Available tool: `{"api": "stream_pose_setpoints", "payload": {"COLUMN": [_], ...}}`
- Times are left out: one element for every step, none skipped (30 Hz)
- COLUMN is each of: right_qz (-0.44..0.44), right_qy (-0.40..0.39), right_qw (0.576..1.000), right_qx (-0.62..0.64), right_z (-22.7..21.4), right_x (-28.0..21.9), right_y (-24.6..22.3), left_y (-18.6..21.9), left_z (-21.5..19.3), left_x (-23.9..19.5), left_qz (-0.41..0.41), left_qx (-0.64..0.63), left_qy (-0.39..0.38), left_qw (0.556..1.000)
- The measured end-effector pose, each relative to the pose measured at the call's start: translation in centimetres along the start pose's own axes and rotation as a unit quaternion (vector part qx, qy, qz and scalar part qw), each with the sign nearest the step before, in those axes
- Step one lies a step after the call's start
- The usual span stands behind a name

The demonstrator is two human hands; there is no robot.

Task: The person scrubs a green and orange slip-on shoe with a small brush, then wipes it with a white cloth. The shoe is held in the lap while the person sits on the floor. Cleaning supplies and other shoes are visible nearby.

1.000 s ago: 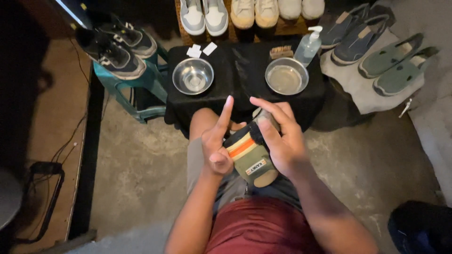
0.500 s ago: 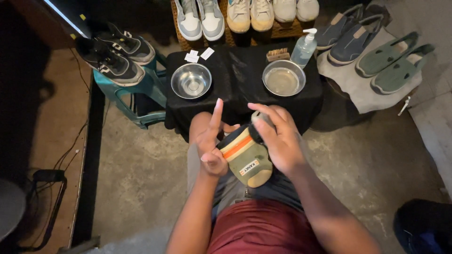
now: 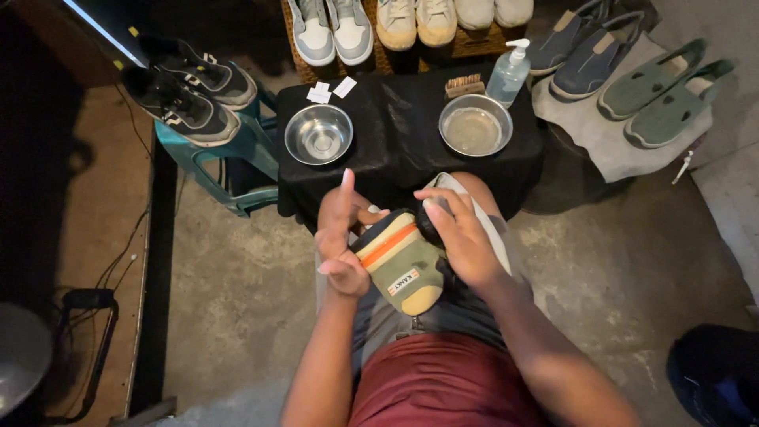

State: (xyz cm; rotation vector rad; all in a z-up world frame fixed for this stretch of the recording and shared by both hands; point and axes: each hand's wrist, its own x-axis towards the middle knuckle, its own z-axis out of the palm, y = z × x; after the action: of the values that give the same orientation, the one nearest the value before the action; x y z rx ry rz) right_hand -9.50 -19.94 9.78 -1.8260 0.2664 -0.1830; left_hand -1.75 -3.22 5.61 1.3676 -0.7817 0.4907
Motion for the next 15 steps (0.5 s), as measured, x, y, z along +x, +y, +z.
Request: {"api": "stream_pose_setpoints", "payload": {"right_qz": [-0.001,0.028,0.053,0.048,0.019,-0.01,-0.006,-0.01,-0.021,-0.023,-0.003,0.017,0.015,0.027,0.04], "right_qy": [0.001,-0.003,-0.007,-0.006,-0.02,-0.034,-0.033,-0.037,-0.04,-0.038,-0.041,-0.044,-0.044,-0.041,-0.035], "right_qw": [1.0,1.0,0.999,0.999,1.0,0.999,0.999,0.999,0.999,0.999,0.999,0.998,0.998,0.998,0.998], "right_qx": [0.001,0.003,0.006,0.007,0.013,0.019,0.02,0.015,0.009,0.009,0.02,0.03,0.031,0.035,0.038], "right_z": [0.0,0.0,-0.1,-0.3,-0.5,-0.6,-0.5,-0.4,-0.3,-0.2,-0.2,-0.1,-0.1,0.0,0.0], "right_x": [-0.2,-0.4,-0.3,-0.4,-0.9,-1.3,-1.5,-1.6,-1.3,-1.3,-1.0,-0.7,-0.7,-0.6,-0.6], "right_y": [0.2,0.3,0.4,-0.9,-2.1,-3.3,-3.3,-3.3,-3.5,-2.7,-2.0,-1.3,-0.4,0.5,1.6], "left_y": [-0.1,-0.2,-0.5,-0.6,-0.5,-0.5,-0.3,-0.1,-0.3,-0.4,-0.7,-1.0,-1.2,-1.5,-1.9], "left_z": [-0.1,-0.2,-0.3,-0.2,-0.2,-0.3,-0.3,-0.3,-0.3,-0.4,-0.5,-0.6,-0.6,-0.6,-0.5], "left_x": [-0.3,-0.5,-0.5,-0.4,-0.5,-0.6,-0.6,-0.7,-0.2,-0.5,-0.6,-0.6,-0.7,-0.9,-1.1], "left_qz": [0.002,-0.002,-0.001,0.005,0.003,0.001,-0.004,0.0,0.01,0.013,0.016,0.019,0.02,0.025,0.028], "left_qx": [0.0,-0.001,-0.002,-0.002,-0.007,-0.011,-0.012,-0.009,-0.008,-0.008,-0.02,-0.033,-0.032,-0.05,-0.071], "left_qy": [-0.001,0.003,0.007,0.007,0.007,0.007,0.005,0.0,-0.003,-0.004,0.006,0.016,0.015,0.018,0.02], "left_qw": [1.0,1.0,1.0,1.0,1.0,1.0,1.0,1.0,1.0,1.0,1.0,0.999,0.999,0.998,0.997]}}
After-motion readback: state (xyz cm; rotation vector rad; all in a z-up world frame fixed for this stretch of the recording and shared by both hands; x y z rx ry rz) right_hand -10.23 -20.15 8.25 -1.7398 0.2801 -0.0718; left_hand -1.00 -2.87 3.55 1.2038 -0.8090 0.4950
